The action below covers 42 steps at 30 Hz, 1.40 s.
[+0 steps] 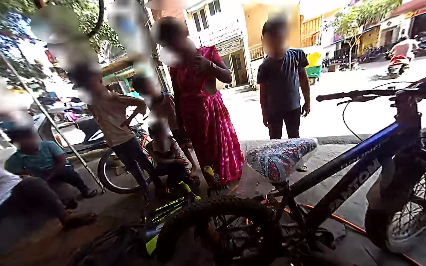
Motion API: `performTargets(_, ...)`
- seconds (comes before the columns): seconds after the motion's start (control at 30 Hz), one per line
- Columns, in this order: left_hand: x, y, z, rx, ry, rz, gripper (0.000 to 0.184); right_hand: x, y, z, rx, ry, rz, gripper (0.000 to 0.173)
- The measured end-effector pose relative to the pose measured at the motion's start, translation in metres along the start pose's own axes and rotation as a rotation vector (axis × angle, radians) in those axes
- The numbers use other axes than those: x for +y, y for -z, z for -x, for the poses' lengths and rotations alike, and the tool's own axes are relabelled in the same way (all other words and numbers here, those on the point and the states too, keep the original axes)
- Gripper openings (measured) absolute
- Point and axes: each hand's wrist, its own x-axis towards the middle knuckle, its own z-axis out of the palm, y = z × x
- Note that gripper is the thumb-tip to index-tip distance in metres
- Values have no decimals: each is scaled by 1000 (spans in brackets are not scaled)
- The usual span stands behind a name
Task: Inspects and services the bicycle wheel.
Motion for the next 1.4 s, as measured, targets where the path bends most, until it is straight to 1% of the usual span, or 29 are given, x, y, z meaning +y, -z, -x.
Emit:
performTargets(0.03,2,1,-2,-9,29,-7,63,28,-15,-26,-35,57,-23,38)
performTargets(0.07,5,3,-3,-33,60,-18,63,49,-27,-44,-102,56,-54,35)
performTargets(0.13,13,4,0,-94,143,-46,56,78,-49,-57,-160,-45,-69,35)
performTargets(0.23,38,9,6,-173,251,-32,48,133,-63,-76,-102,-215,0,36)
performTargets(0.27,36,8,7,-144,210,-31,46,158,-62,-85,-66,-232,58,36)
performTargets(0.3,25,3,6,-86,132,-38,44,179,-58,-91,-31,-246,131,36)
performTargets(0.33,18,-1,6,-48,76,-35,45,197,-50,-95,16,-263,197,38)
performTargets(0.4,12,-3,5,-29,20,-34,46,229,-26,-99,186,-299,302,44)
performTargets(0.47,4,-5,2,-11,-39,-41,47,231,7,-89,346,-327,374,49)
performTargets(0.5,1,-5,2,-2,-67,-42,47,221,24,-81,417,-337,410,50)
performTargets(0.57,-3,-7,0,10,-94,-26,48,176,52,-56,559,-357,492,50)
performTargets(0.63,-8,-9,-2,25,-115,25,49,144,82,-45,687,-374,534,54)
performTargets(0.7,-12,-11,-4,28,-128,84,51,123,113,-40,710,-388,575,57)
performTargets(0.77,-14,-13,-5,36,-129,117,53,103,135,-31,658,-307,568,57)
performTargets(0.83,-13,-13,-5,46,-125,125,53,64,129,-13,516,-175,386,46)
performTargets(0.9,-12,-12,-4,42,-120,117,51,28,95,0,292,-67,188,31)
performTargets(0.97,-10,-11,-4,38,-126,109,49,10,47,-2,82,-20,64,26)
performTargets(1.0,-8,-11,-3,30,-125,115,48,11,20,-7,8,-9,43,24)
performTargets(1.07,-5,-10,-2,21,-143,136,47,36,-27,-25,-96,-18,32,25)
performTargets(1.1,-6,-10,-2,23,-153,144,46,58,-44,-38,-123,-39,36,27)
performTargets(1.17,-7,-10,-2,29,-172,134,45,115,-62,-69,-137,-126,65,33)
performTargets(1.23,-8,-10,-2,35,-175,124,43,169,-60,-91,-78,-218,152,38)
performTargets(1.27,-7,-10,-2,33,-171,120,43,184,-51,-92,-28,-258,217,39)
performTargets(1.33,-7,-11,-3,35,-170,117,42,196,-20,-83,152,-322,332,42)
performTargets(1.4,-7,-11,-3,34,-169,130,43,188,17,-64,383,-343,408,39)
